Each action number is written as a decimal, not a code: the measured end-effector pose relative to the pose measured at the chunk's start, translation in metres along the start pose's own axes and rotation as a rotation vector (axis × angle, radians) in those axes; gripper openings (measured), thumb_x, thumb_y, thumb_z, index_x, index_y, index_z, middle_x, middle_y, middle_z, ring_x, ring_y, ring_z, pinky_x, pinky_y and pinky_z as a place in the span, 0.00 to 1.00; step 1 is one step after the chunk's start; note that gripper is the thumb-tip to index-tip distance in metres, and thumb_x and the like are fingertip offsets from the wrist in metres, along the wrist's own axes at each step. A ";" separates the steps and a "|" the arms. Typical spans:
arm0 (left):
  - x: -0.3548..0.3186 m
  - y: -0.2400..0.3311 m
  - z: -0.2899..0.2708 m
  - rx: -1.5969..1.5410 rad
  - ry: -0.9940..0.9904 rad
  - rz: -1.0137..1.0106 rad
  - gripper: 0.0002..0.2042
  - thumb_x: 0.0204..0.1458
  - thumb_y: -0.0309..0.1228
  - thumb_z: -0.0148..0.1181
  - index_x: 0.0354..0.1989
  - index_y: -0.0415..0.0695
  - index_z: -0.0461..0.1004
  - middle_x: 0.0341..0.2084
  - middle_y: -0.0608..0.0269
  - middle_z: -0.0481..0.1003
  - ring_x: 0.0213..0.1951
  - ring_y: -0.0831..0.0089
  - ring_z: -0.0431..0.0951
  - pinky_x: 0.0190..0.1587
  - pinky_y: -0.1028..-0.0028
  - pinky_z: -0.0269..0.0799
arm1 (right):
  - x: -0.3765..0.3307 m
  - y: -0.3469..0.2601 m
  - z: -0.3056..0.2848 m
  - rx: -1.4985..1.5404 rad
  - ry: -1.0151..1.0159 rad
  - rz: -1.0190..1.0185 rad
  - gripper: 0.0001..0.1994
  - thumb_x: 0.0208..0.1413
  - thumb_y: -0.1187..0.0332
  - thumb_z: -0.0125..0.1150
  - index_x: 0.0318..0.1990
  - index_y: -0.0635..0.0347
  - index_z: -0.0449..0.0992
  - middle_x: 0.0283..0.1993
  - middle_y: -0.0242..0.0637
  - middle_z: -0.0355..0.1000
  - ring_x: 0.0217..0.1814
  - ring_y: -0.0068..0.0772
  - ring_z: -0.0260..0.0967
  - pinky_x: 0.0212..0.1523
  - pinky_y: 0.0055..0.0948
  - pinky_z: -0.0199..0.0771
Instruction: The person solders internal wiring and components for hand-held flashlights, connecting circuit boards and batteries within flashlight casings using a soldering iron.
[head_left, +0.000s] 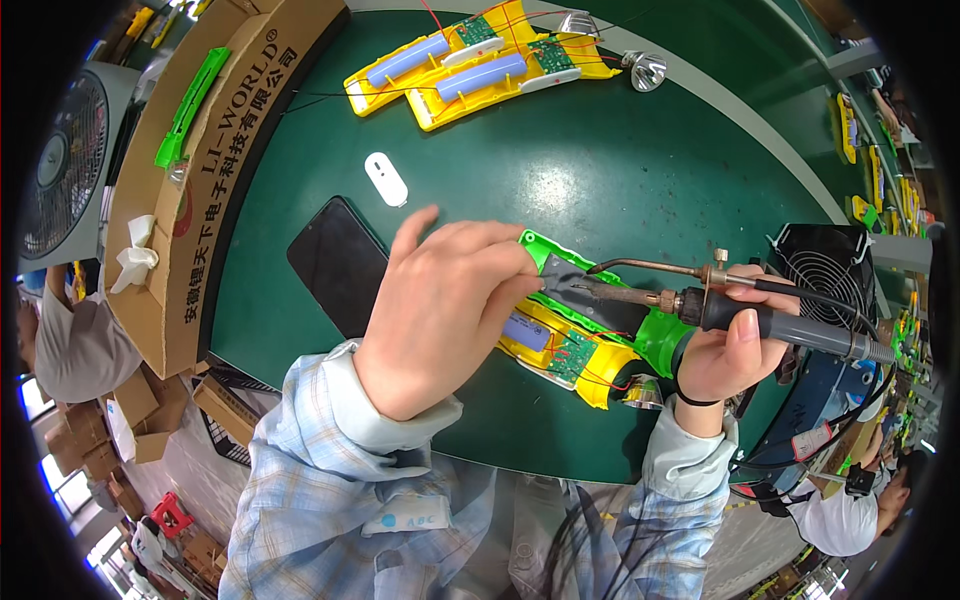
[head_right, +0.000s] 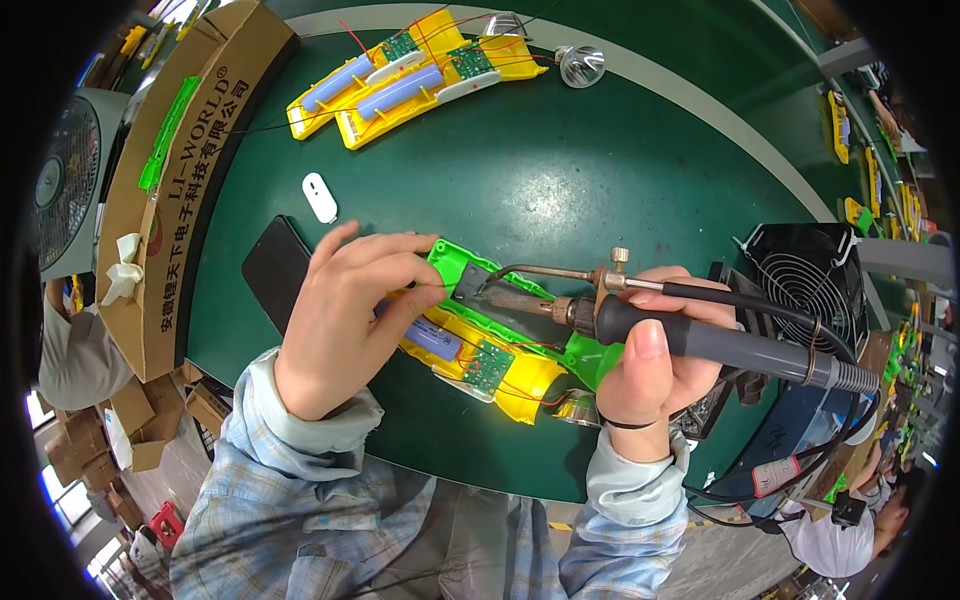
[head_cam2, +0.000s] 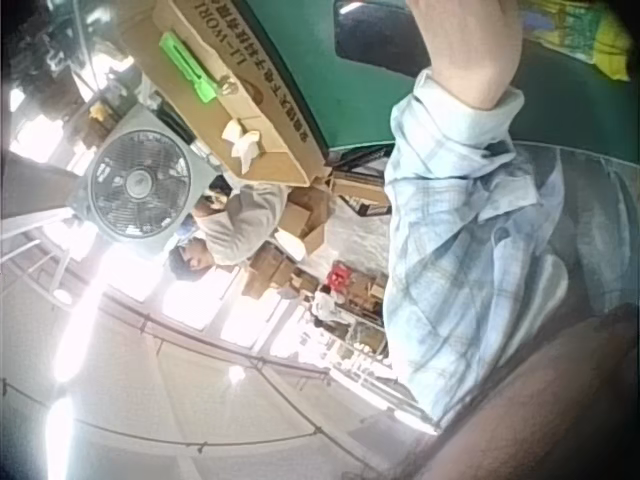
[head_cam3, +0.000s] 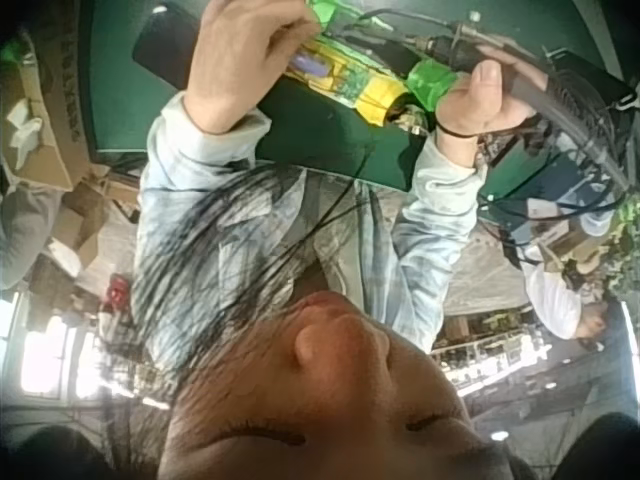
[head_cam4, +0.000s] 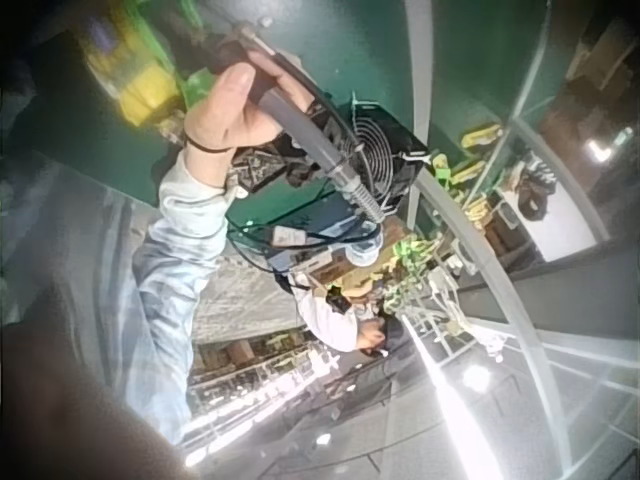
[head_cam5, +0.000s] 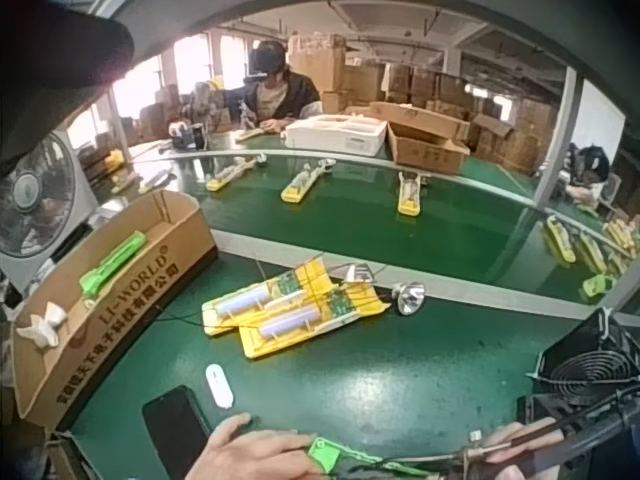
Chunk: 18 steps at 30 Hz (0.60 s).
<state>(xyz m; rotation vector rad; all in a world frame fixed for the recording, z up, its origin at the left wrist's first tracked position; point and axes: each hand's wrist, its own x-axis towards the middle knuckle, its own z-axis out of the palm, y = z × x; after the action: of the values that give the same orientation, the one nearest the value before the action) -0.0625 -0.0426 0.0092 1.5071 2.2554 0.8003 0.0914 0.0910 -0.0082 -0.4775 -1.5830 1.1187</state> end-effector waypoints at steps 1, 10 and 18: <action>0.000 0.001 -0.001 -0.002 -0.004 -0.001 0.02 0.40 0.28 0.55 0.24 0.45 0.72 0.36 0.62 0.71 0.38 0.66 0.70 0.52 0.61 0.51 | -0.001 0.000 0.000 -0.011 0.000 0.005 0.13 0.42 0.64 0.51 0.29 0.66 0.61 0.27 0.40 0.60 0.27 0.32 0.61 0.28 0.26 0.65; -0.001 -0.001 0.004 -0.140 -0.011 0.117 0.06 0.33 0.25 0.61 0.24 0.47 0.75 0.23 0.68 0.71 0.27 0.73 0.68 0.45 0.70 0.56 | -0.003 0.002 -0.010 -0.083 0.102 -0.003 0.13 0.41 0.63 0.48 0.26 0.66 0.60 0.25 0.40 0.59 0.26 0.34 0.61 0.27 0.27 0.62; 0.001 0.000 0.004 -0.171 -0.048 0.111 0.05 0.35 0.25 0.60 0.24 0.46 0.74 0.16 0.70 0.71 0.20 0.76 0.67 0.42 0.72 0.56 | -0.008 0.001 -0.015 -0.086 0.105 0.002 0.13 0.41 0.63 0.48 0.25 0.67 0.59 0.25 0.40 0.57 0.23 0.33 0.60 0.25 0.26 0.63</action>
<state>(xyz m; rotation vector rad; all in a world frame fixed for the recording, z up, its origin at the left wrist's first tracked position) -0.0607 -0.0404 0.0059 1.5634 2.0276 0.9515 0.1076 0.0913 -0.0141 -0.5864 -1.5438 1.0138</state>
